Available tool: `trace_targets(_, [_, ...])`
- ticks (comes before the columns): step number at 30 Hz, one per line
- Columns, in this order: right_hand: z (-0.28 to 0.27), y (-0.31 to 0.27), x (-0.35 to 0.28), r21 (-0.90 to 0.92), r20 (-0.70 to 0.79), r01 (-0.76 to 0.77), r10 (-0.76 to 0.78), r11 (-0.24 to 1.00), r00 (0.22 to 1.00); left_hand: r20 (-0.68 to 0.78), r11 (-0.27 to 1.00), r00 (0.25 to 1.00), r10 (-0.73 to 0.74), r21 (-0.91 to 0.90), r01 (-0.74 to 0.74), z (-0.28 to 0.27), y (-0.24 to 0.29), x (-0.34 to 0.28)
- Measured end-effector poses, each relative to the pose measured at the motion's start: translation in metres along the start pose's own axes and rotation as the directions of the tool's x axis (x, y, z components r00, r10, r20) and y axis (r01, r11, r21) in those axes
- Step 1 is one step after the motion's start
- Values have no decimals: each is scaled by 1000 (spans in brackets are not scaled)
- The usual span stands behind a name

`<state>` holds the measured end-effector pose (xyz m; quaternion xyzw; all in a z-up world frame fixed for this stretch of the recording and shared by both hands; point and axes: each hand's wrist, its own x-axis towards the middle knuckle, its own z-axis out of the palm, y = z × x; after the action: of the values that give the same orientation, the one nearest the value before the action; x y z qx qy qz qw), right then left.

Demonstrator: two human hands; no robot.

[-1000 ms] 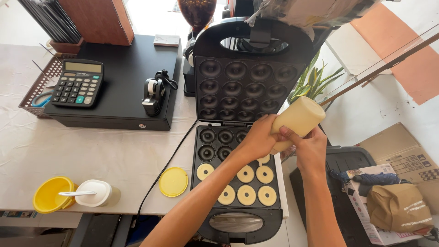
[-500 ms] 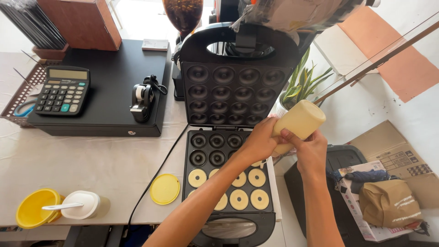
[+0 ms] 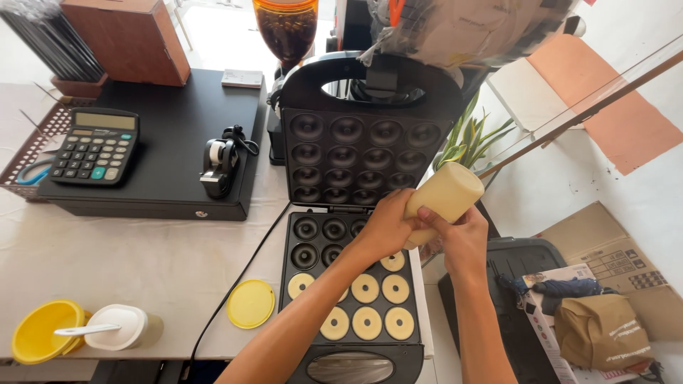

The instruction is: Pouring batter into a mini donut maker machine.

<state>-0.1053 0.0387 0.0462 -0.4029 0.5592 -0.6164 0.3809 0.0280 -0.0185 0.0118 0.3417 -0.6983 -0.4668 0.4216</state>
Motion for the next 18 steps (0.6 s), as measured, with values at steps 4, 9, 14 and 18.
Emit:
trace_targets(4, [8,-10,-14,7,-6,-50,50,999,999,4,1000,1000,-12,21,12,-7,12,-12])
trace_targets(9, [2,-3,-22,20,4,22,-22,1000,1000,7,1000,1000,-8,23,8,-2,8,-21])
trace_targets(14, [-6,-3,-27,18,-30,-21,22,1000,999,22,1000,1000,21,17,-22,5,10,-23])
trace_targets(18, [-21,12,-22,30,-7,84,-84,996,996,69,999,997,33,7,-33,13,5,-20])
